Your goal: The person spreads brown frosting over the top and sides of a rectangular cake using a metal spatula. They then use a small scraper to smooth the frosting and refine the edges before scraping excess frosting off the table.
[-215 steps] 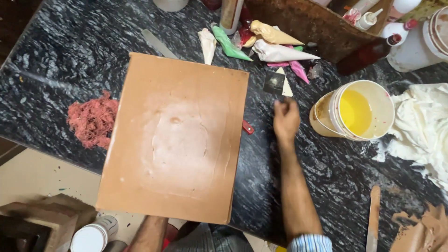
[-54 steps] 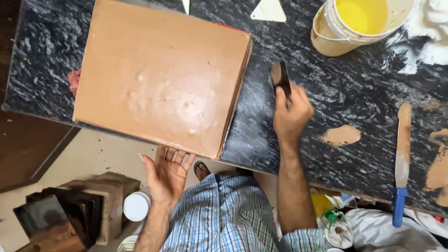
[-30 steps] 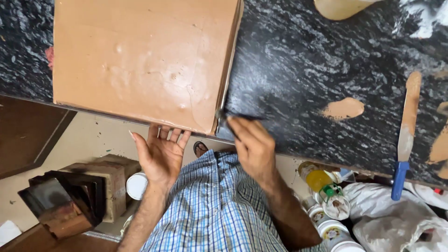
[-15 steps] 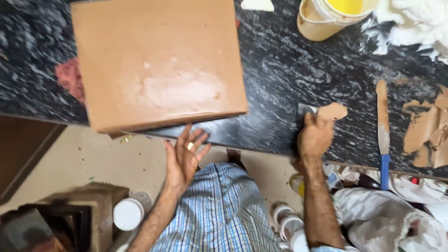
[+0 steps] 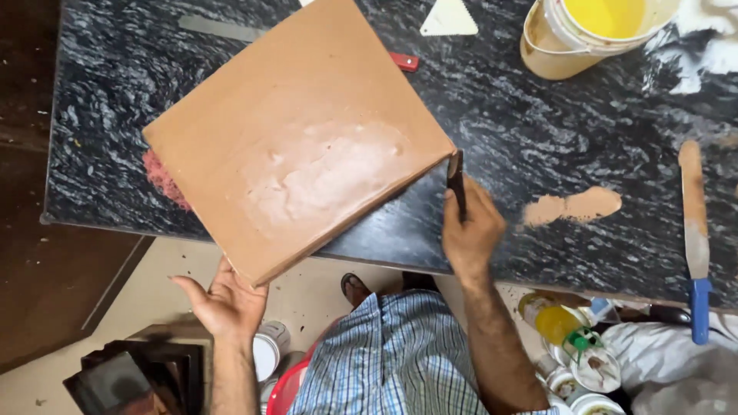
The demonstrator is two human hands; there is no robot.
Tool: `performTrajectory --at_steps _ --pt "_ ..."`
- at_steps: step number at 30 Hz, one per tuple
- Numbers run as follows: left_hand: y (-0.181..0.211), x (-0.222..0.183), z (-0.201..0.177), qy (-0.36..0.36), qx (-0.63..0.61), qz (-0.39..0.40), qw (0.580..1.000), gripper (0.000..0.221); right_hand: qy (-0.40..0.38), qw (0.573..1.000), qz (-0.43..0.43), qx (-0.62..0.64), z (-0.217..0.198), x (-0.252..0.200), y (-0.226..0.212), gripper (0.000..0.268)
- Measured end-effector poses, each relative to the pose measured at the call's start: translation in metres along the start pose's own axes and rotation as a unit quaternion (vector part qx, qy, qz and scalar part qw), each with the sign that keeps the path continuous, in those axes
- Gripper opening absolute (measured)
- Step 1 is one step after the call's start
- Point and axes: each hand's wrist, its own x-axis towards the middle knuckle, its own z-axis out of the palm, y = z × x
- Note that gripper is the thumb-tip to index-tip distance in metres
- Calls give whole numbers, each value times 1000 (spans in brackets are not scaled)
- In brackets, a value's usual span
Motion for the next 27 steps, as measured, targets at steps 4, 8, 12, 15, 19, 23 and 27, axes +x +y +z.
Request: performTrajectory --at_steps 4,8,12,15,19,23,27 --pt "-15 -18 17 76 134 -14 988 113 -51 999 7 -12 6 36 15 25" --pt "-22 -25 3 -121 -111 -68 984 107 -78 997 -23 -2 16 68 23 30" --pt "-16 -20 26 64 161 0 985 113 -83 995 -52 25 28 88 25 28" --pt "-13 -17 54 43 198 5 979 115 -113 990 -57 63 35 94 24 26" --pt "-24 -23 73 19 184 -7 983 114 -141 982 -90 86 40 83 12 26" --pt "-39 -30 76 29 165 1 986 111 -185 976 -70 92 29 55 2 24" --pt "-45 -32 76 13 171 10 985 111 -253 962 -44 92 14 17 -6 28"
